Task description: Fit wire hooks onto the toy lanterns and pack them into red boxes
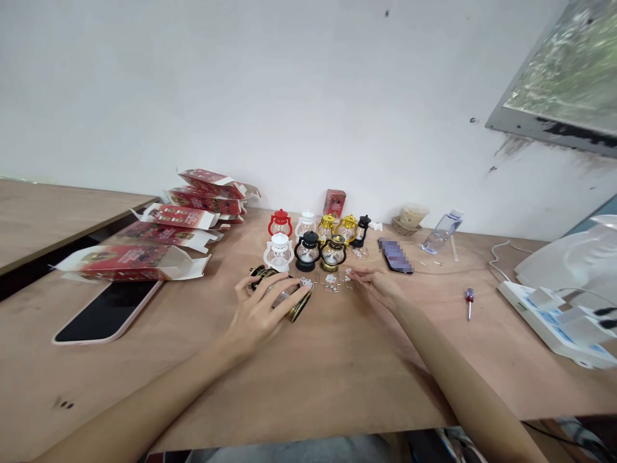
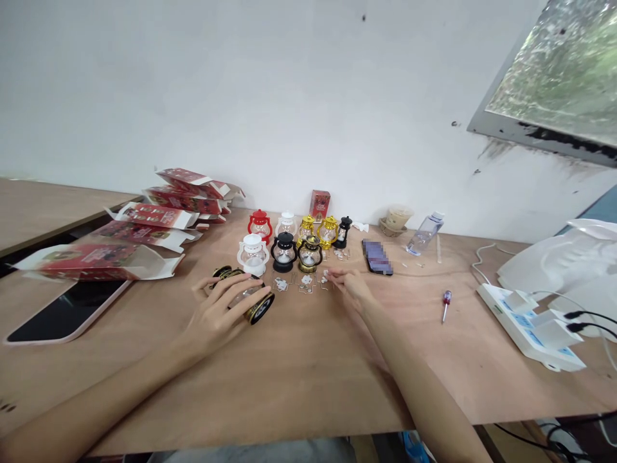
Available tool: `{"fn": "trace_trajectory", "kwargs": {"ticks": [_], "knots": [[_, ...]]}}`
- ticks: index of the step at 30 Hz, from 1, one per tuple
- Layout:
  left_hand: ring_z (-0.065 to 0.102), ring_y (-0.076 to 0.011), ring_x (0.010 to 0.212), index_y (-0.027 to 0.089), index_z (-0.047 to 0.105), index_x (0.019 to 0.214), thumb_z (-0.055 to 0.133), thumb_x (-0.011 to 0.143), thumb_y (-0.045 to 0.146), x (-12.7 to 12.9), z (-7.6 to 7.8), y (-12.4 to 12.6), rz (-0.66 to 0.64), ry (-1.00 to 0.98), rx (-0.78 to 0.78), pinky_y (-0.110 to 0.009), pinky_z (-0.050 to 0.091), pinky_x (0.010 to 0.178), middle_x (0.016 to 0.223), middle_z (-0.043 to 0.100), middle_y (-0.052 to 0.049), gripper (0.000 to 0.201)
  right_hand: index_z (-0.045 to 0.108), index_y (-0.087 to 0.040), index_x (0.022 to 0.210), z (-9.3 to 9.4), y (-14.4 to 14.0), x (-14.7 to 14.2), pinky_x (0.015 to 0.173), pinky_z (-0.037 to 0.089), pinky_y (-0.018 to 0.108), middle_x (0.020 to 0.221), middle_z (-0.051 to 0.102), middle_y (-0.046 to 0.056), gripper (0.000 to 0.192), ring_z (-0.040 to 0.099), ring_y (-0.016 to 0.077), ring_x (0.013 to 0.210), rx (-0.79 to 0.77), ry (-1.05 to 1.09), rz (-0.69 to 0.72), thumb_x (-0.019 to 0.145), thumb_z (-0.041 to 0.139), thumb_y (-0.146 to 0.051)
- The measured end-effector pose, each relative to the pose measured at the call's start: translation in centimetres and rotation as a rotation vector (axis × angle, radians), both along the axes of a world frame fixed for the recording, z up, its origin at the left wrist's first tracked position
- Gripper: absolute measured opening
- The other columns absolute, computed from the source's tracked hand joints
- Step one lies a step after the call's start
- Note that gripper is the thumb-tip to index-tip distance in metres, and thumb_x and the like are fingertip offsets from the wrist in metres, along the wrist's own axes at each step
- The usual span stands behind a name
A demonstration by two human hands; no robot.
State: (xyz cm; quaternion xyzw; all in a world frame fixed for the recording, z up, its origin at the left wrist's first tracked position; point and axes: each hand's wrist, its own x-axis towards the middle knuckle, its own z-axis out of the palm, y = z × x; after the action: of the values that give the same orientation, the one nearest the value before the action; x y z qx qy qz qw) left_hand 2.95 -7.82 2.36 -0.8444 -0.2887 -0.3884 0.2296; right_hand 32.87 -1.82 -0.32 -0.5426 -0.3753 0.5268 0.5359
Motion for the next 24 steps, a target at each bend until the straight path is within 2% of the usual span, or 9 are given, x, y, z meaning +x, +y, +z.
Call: {"fn": "trace_trajectory", "kwargs": {"ticks": [4, 8, 11, 17, 24], "knots": [[0.056, -0.0202, 0.104, 0.029, 0.054, 0.119, 0.045, 0.085, 0.008, -0.1, 0.0, 0.1, -0.002, 0.017, -0.001, -0.04, 0.026, 0.09, 0.107, 0.067, -0.003, 0.041, 0.068, -0.015, 0.069, -0.1, -0.1, -0.4, 0.101, 0.046, 0.036, 0.087, 0.071, 0.007, 0.025, 0.065, 0.0198, 0.099, 0.031, -0.043, 0.015, 0.06, 0.054, 0.003], [0.056, -0.02, 0.104, 0.028, 0.055, 0.118, 0.046, 0.084, 0.008, 0.0, 0.1, 0.0, -0.003, 0.013, 0.005, -0.04, 0.026, 0.089, 0.106, 0.068, -0.003, 0.04, 0.07, -0.015, 0.07, 0.4, -0.4, -0.5, 0.1, 0.047, 0.037, 0.089, 0.072, 0.007, 0.017, 0.064, 0.0205, 0.1, 0.048, -0.139, 0.062, 0.064, 0.06, -0.003], [0.056, -0.0206, 0.103, 0.026, 0.056, 0.116, 0.047, 0.084, 0.007, 0.1, 0.0, 0.0, -0.003, 0.006, 0.009, -0.039, 0.027, 0.087, 0.107, 0.068, -0.004, 0.039, 0.07, -0.016, 0.069, 1.0, -0.3, -0.5, 0.097, 0.049, 0.036, 0.085, 0.072, 0.005, 0.012, 0.065, 0.0195, 0.094, 0.042, -0.247, 0.114, 0.063, 0.065, -0.006], [0.056, -0.0211, 0.105, 0.027, 0.053, 0.121, 0.046, 0.081, 0.005, 0.1, -0.3, 0.2, -0.007, 0.01, -0.014, -0.04, 0.027, 0.088, 0.108, 0.067, -0.005, 0.046, 0.068, -0.014, 0.055, 2.9, 1.9, -0.2, 0.072, 0.058, 0.034, 0.058, 0.068, 0.003, 0.011, 0.067, 0.0193, 0.067, -0.049, -0.518, 0.273, 0.05, 0.073, -0.005], [0.056, -0.0214, 0.105, 0.025, 0.054, 0.119, 0.047, 0.082, 0.006, 0.1, -0.1, 0.1, -0.023, 0.006, -0.027, -0.039, 0.027, 0.085, 0.108, 0.067, -0.005, 0.042, 0.067, -0.014, 0.045, 4.1, 4.3, -0.5, 0.055, 0.055, 0.027, 0.047, 0.065, 0.003, 0.013, 0.063, 0.0168, 0.049, -0.16, -0.825, 0.418, 0.045, 0.073, -0.002]]}}
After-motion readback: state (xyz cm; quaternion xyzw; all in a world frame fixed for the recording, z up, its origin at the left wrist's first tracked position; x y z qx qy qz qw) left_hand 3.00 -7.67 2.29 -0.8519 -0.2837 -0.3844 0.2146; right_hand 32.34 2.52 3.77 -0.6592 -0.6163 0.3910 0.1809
